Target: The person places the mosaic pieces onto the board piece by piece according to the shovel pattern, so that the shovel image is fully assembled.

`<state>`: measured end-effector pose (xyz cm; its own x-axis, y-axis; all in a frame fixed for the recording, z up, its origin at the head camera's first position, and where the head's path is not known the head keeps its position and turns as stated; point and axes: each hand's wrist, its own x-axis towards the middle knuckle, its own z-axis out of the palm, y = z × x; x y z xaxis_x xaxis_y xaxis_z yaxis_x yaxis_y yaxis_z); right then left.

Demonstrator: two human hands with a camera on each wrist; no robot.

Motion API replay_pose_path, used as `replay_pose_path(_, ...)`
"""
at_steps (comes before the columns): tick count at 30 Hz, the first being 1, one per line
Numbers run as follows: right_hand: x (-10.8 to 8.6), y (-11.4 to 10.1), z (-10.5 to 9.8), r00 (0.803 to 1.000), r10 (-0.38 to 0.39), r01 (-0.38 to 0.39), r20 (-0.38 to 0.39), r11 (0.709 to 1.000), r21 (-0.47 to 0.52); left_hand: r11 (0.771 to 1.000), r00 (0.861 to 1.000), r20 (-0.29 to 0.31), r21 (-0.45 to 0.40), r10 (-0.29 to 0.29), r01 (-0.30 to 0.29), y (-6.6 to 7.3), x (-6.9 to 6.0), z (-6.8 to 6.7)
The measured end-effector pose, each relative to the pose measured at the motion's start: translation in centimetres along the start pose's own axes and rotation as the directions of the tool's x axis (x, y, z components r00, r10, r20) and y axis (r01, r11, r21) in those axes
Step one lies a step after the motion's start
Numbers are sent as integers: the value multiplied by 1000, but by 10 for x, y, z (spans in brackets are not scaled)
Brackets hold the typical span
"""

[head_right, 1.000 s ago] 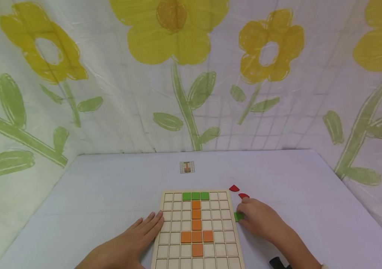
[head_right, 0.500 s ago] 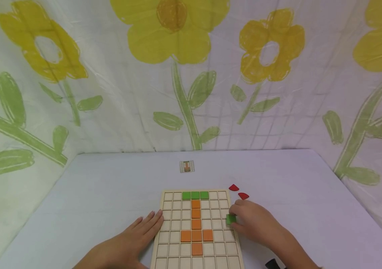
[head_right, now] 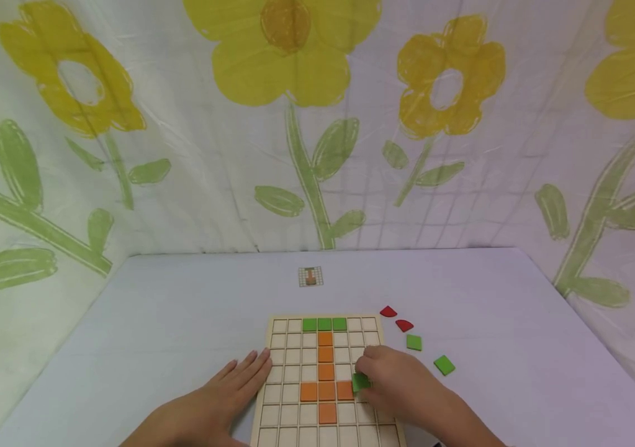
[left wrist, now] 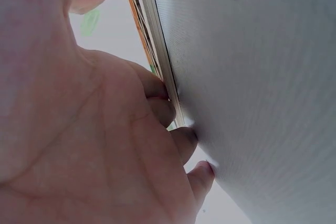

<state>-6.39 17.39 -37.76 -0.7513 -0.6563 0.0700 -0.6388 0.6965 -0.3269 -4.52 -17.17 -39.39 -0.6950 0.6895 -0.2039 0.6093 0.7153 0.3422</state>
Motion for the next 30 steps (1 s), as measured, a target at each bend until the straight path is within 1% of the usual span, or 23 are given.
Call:
replay_pose_path(3,3,-6,6,999,-31,31,19,999,-12,1000,1000,7,-10,-3,3,0,0,0)
replay_pose_path(6,5,-10,12,995,-102,102,7,995,-19,1000,1000,14,-17,-7,7,0,1,0)
replay_pose_path(10,7,-17,19,982,-189,188,-22,981,-37,1000,1000,10,-19,1,0,-1,0,1)
replay_pose_path(14,11,-25,22,971,-236,232,-43,969,-85,1000,1000,9,-20,1,-1,-2,0,1)
replay_pose_path(16,13,-28,24,968,-248,244,-41,966,-90,1000,1000,7,-16,0,0,-2,0,1)
replay_pose_path(18,15,-31,25,972,-236,235,-16,969,-74,1000,1000,4,-13,5,-5,-2,0,1)
replay_pose_path(22,21,-38,28,972,-235,235,5,971,-49,1000,1000,1,-9,11,-11,-3,0,1)
replay_pose_path(25,24,-42,30,964,-265,264,-17,963,-45,1000,1000,11,-21,-4,4,-3,0,2)
replay_pose_path(30,29,-47,32,954,-301,300,-13,953,-41,999,999,21,-44,-27,28,-4,0,2)
